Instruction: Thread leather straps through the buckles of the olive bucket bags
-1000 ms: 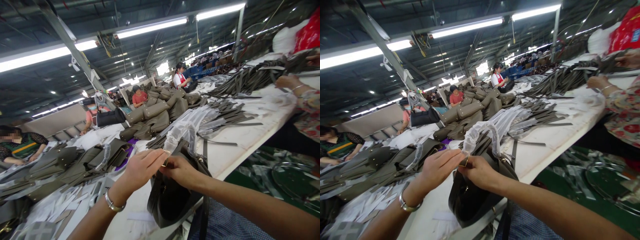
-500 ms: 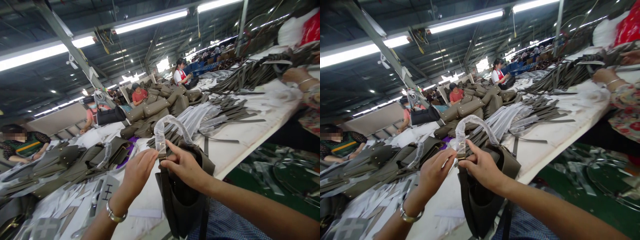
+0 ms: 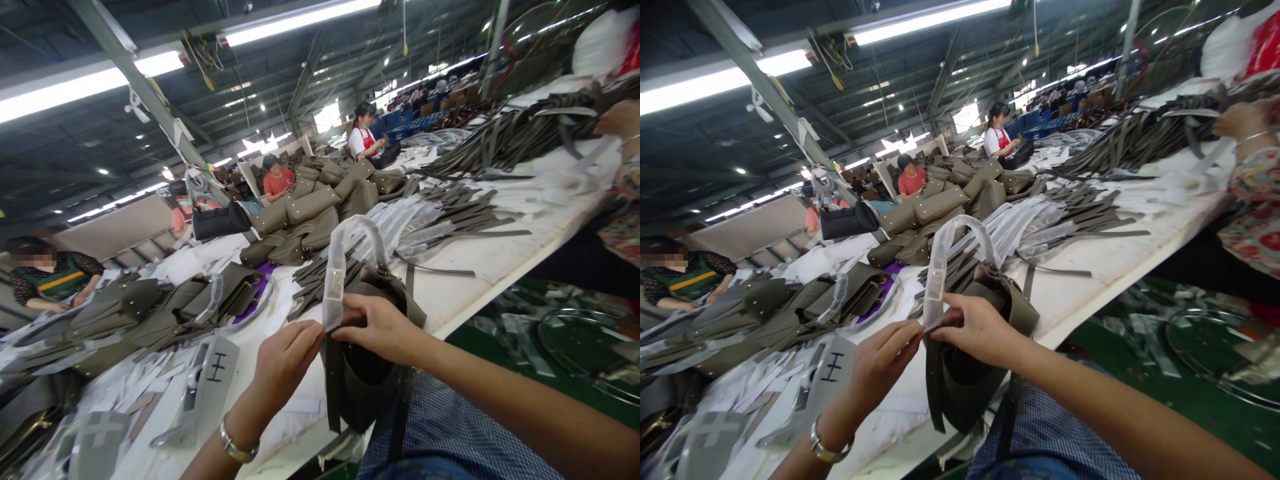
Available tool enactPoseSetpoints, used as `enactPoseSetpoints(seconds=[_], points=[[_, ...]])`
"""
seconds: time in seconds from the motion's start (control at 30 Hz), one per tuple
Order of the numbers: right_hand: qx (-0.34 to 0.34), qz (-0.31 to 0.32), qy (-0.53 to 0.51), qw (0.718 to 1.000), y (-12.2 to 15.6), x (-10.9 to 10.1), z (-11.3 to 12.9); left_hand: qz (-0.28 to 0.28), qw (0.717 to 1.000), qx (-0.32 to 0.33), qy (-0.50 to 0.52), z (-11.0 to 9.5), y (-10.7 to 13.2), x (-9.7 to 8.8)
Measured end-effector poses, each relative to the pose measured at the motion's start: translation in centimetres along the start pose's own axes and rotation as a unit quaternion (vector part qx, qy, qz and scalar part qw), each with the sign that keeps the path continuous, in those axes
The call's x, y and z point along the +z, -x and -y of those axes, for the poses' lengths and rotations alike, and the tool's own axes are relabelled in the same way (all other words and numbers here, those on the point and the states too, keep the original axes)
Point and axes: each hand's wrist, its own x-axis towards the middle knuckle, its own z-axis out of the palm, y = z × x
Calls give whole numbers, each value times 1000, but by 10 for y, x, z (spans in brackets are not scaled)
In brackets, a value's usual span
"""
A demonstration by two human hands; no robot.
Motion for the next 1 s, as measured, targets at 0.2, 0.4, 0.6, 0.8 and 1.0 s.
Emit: enactPoseSetpoints(seconds=[0.2,0.4,0.6,0.8,1.0], points=[[-82,-49,196,976,17,-10,11,100,966,-134,198,2,2,-12],[-146,11,374,916,75,-8,-7,241,892,-126,361,9,-20,-8],[-205,48,496,842,73,-34,-25,249,931,-13,268,-8,-41,-10],[-337,33,474,813,31,-75,20,31,997,-15,64,-51,-40,-51],[-350,79,449,819,-29,-80,-8,17,987,-155,33,-44,-29,0]])
